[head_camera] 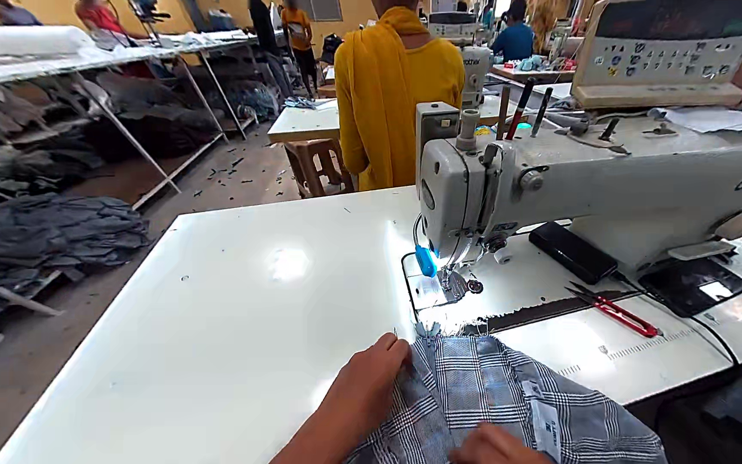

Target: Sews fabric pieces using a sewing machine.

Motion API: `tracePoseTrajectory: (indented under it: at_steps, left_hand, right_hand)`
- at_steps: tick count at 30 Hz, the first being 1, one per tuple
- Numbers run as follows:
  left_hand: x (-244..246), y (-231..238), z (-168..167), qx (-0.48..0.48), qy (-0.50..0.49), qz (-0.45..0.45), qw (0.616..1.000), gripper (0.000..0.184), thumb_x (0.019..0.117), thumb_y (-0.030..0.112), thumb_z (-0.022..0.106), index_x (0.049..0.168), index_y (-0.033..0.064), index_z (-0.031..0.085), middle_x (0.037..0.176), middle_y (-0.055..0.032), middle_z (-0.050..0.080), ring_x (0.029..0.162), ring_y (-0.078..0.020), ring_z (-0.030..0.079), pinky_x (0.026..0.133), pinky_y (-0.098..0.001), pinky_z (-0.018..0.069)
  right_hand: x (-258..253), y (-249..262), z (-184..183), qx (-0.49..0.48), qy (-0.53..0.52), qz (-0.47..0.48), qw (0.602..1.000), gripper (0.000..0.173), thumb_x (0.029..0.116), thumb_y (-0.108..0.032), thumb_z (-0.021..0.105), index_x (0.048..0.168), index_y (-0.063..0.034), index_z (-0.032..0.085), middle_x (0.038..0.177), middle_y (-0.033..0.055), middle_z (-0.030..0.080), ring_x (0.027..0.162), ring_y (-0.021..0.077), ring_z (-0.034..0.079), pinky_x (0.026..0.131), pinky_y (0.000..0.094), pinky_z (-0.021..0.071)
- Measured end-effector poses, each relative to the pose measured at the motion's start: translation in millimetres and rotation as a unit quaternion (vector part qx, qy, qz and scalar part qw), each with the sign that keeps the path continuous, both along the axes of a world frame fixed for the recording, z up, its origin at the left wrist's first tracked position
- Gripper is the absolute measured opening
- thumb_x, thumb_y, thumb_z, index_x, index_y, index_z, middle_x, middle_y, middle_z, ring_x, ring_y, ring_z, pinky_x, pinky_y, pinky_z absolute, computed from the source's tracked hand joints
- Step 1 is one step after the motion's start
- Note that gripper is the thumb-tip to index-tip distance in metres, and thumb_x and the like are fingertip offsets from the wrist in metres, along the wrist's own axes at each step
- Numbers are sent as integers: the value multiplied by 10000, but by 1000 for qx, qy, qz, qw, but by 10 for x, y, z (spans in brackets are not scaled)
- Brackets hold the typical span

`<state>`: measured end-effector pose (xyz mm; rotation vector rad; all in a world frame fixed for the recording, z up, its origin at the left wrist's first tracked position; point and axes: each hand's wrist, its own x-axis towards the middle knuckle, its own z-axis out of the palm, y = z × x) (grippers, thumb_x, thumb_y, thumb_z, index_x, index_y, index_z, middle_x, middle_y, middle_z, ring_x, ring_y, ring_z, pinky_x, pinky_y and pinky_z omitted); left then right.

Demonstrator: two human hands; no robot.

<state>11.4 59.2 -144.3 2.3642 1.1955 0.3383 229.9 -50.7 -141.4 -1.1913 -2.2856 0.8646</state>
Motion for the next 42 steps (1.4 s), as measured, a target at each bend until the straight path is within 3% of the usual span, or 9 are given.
tracePoseTrajectory:
  at_steps: [3,6,8,12,18,22,27,36,42]
  left_hand:
    - [-209,180,-100,-27,-150,-117,981,312,903,-81,473,1139,-46,674,1134,-204,674,889,-248,682,766,-382,577]
    - [-455,286,16,-129,-255,-108,952,294,945,131,502,1188,24,628,1187,-36,700,946,-63,683,826,-265,570]
    - [-490,309,58,-109,-260,-26,959,270,955,191,545,1185,72,623,1157,1,707,981,-78,687,853,-290,570]
    - [-190,329,4,-109,-96,42,989,380,974,110,652,1331,-16,613,1081,-188,721,1029,-330,687,947,-560,497]
    - [-90,370,-48,-225,-192,0,955,275,933,11,647,1205,5,688,1017,-50,677,854,-56,591,798,-238,495]
    - [-166,319,31,-120,-196,-95,969,233,931,-32,600,1097,7,759,1119,-134,686,1018,-149,628,898,-298,510]
    - [-62,258,16,107,-147,-131,975,211,857,-77,638,984,28,770,920,-160,676,827,-304,670,733,-500,505]
    - [216,284,-123,264,-164,-117,943,154,944,219,631,859,113,703,1005,-83,677,917,-251,615,829,-482,381]
    - [275,408,-319,287,-169,-160,929,128,925,115,601,888,135,723,955,3,747,938,-203,657,859,-460,374]
  right_hand:
    - [-217,100,-195,31,68,-147,986,214,953,1,602,1109,111,699,1015,266,674,843,335,698,780,391,591]
    - [-303,105,-295,40,79,-208,974,200,930,-22,642,1072,105,706,974,249,676,767,294,678,712,363,579]
    - [-327,106,-292,30,69,-221,972,210,936,-51,652,1067,104,705,960,243,669,756,292,669,704,365,572]
    - [-338,141,-247,-4,50,-222,974,224,952,-75,647,1073,108,693,952,239,648,748,290,653,694,372,562]
    - [-343,157,-251,-24,60,-233,970,228,951,-76,650,1070,114,694,963,240,642,743,281,644,695,369,555]
    - [-309,204,-289,-31,67,-214,974,234,956,-100,648,1056,107,694,942,237,638,730,294,638,681,400,550]
    - [-298,219,-319,-28,83,-202,975,225,967,-102,628,1027,102,698,907,225,625,713,289,616,664,398,531]
    - [-273,227,-296,-44,84,-173,980,221,972,-88,605,970,116,690,931,255,608,781,344,617,715,451,526]
    - [-233,176,-305,-68,163,-163,971,205,989,-37,548,1037,131,656,1016,260,628,745,253,585,677,369,493]
